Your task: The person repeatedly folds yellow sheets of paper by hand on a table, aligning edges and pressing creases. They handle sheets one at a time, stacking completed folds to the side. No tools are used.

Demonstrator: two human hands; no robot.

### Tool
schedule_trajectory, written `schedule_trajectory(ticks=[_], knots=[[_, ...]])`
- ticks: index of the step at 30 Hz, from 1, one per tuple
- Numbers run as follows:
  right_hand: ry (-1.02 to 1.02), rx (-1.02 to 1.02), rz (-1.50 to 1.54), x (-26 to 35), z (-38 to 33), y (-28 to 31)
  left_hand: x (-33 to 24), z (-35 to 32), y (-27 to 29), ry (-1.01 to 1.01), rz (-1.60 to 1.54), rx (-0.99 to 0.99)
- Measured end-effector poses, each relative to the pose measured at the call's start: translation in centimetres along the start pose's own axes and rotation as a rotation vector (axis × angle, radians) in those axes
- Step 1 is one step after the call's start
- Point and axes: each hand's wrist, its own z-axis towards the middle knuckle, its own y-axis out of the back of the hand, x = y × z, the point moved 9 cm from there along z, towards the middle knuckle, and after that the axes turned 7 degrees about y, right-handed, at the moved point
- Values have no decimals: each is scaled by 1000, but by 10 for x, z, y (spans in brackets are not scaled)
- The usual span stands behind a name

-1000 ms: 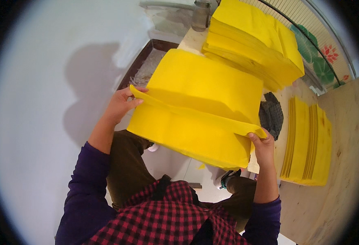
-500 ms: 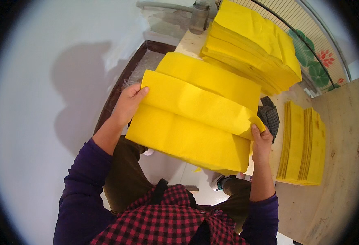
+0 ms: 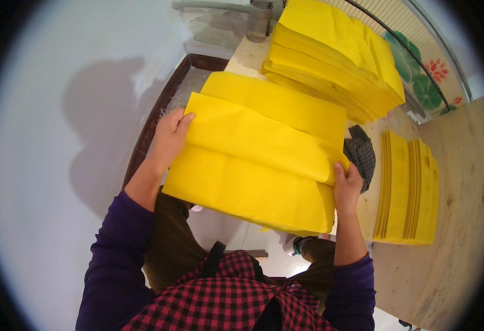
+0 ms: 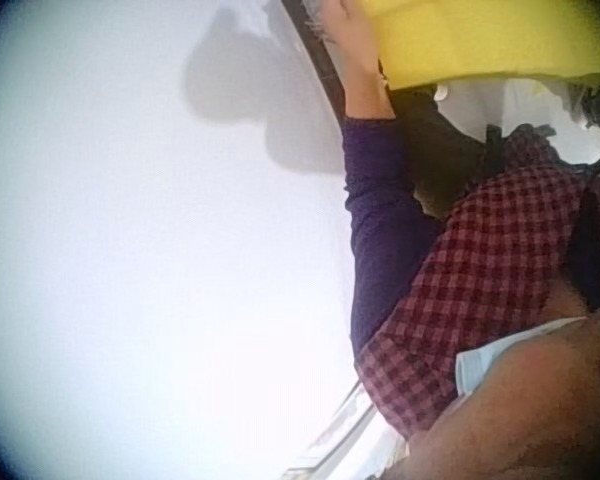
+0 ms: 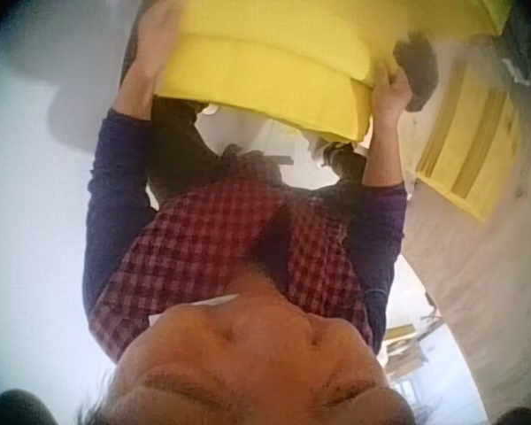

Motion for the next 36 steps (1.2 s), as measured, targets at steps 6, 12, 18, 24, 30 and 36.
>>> schedule_trajectory(ticks=[6, 12, 18, 24, 30, 36], knots=[[-16, 9, 1, 3, 2, 0, 6, -11, 8, 154, -125, 9], [-36, 6, 63, 2, 3, 0, 13, -23, 13, 229, -97, 66], [14, -53, 112, 4, 2, -2, 15, -28, 7, 166, -15, 80], [-38, -72, 14, 0, -1, -1, 9, -24, 5, 54, 156, 71], [-23, -47, -115, 4, 1, 3, 1, -25, 5, 41, 199, 70], [-27, -76, -135, 9, -1, 20, -1, -27, 6, 37, 174, 53]])
